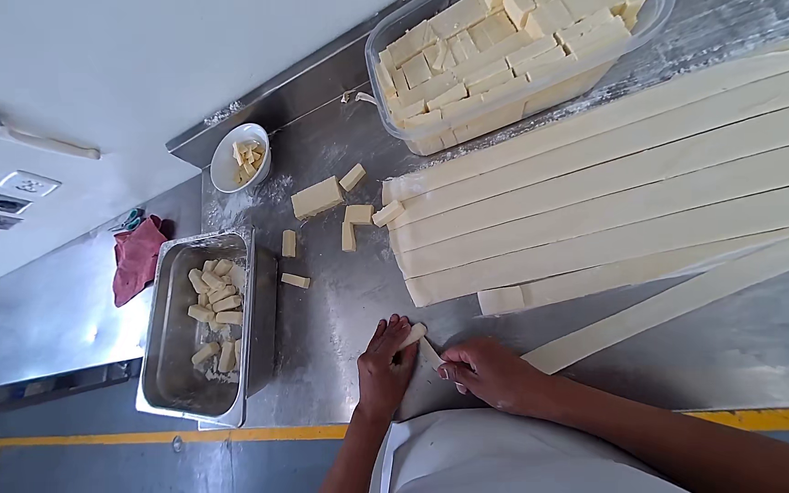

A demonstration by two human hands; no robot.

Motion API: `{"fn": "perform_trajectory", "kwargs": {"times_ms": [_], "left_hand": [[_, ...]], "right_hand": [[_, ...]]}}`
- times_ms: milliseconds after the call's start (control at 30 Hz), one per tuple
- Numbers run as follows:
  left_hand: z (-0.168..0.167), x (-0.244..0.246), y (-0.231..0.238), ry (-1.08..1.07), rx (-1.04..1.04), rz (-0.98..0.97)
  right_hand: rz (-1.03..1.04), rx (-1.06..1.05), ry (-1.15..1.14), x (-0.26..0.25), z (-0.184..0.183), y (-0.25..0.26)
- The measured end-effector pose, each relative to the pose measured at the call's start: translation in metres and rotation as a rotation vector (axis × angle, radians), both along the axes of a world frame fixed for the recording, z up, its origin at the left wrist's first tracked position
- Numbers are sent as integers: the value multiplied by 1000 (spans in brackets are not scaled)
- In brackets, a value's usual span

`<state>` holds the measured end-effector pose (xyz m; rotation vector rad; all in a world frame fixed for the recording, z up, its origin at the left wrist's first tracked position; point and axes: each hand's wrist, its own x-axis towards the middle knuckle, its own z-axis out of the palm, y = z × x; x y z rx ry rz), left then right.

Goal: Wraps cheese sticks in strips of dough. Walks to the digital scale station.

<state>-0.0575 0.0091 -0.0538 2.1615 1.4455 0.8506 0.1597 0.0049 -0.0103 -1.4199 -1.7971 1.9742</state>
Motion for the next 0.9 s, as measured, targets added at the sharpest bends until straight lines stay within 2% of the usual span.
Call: {"fn": "perform_trajectory", "kwargs": {"times_ms": [100,200,267,333,433,533,667,700,800,833,900], "left_hand": [[3,7,-5,15,-11,10],[15,12,-15,10,-97,-56],[24,12,-19,-23,-169,-63],[34,14,-18,-154,-323,31],[58,18,-4,-467,-703,235],[76,16,10,-611,-975,199],[79,19,7,-659,-1001,153],[77,20,5,-691,-991,165],[80,19,7,-822,-998,226],[83,16,9,-870,-1019,234],[88,12,10,-966,-1092,209]], "right_hand": [[-4,-77,18,-4,0,10],[-23,-220,77,-10,-1,16],[-63,-242,58,-15,-1,16],[-87,-156,7,-17,0,14],[-48,26,-24,-12,9,12],[44,212,-38,-5,22,14],[143,418,-117,3,26,23],[107,484,-134,6,23,25],[-189,835,-184,11,10,36],[-192,878,-194,13,12,42],[-33,837,-160,11,24,42]]}}
